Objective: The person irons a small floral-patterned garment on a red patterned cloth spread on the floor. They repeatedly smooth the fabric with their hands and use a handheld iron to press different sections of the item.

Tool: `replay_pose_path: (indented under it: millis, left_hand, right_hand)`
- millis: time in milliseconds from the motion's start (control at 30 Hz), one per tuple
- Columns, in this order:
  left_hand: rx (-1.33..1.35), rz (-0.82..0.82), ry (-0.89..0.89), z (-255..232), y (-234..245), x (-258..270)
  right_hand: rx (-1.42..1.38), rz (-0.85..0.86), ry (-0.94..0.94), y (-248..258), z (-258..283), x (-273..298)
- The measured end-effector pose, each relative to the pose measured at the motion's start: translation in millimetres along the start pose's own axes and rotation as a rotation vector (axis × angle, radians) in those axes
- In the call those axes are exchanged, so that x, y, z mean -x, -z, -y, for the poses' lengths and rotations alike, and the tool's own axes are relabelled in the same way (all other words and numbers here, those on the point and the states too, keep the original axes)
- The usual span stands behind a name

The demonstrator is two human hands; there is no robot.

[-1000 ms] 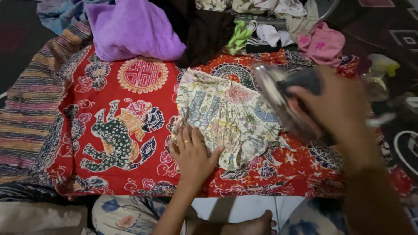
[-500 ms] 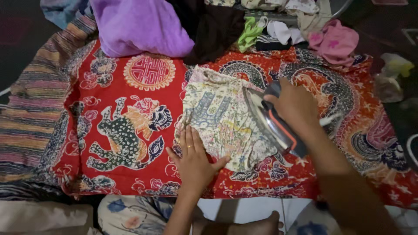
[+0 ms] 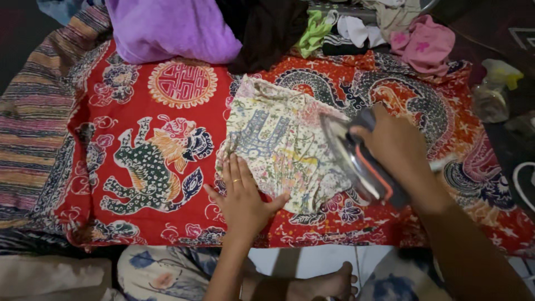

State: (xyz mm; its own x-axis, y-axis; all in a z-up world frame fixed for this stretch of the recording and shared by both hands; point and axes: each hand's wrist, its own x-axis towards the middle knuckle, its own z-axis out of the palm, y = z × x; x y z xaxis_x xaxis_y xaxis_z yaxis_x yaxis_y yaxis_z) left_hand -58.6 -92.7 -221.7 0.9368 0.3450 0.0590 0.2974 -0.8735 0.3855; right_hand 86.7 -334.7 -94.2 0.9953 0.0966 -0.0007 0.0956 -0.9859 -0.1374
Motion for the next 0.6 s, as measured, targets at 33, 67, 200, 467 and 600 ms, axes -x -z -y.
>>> replay_pose_path:
  millis: [33,67,200,467,600]
  left_hand:
    - [0.001,0.000,-0.002,1,0,0]
    - [0.004,-0.001,-0.002,1,1,0]
    - [0.031,-0.085,-0.049,-1,3,3]
    - [0.207,-0.283,-0.412,14,10,40]
    - [0.191,-0.307,-0.499,25,10,50]
  right_hand:
    - [-0.041,-0.028,0.003,-1,-2,-10]
    - [-0.022,-0.069,0.034,-2,-4,-20]
    - [-0.011,-0.130,0.081,-12,-22,-35]
    - [-0.002,-0.042,0.360,15,-36,-28]
    - [0.074,0.205,0.623,35,-3,-33]
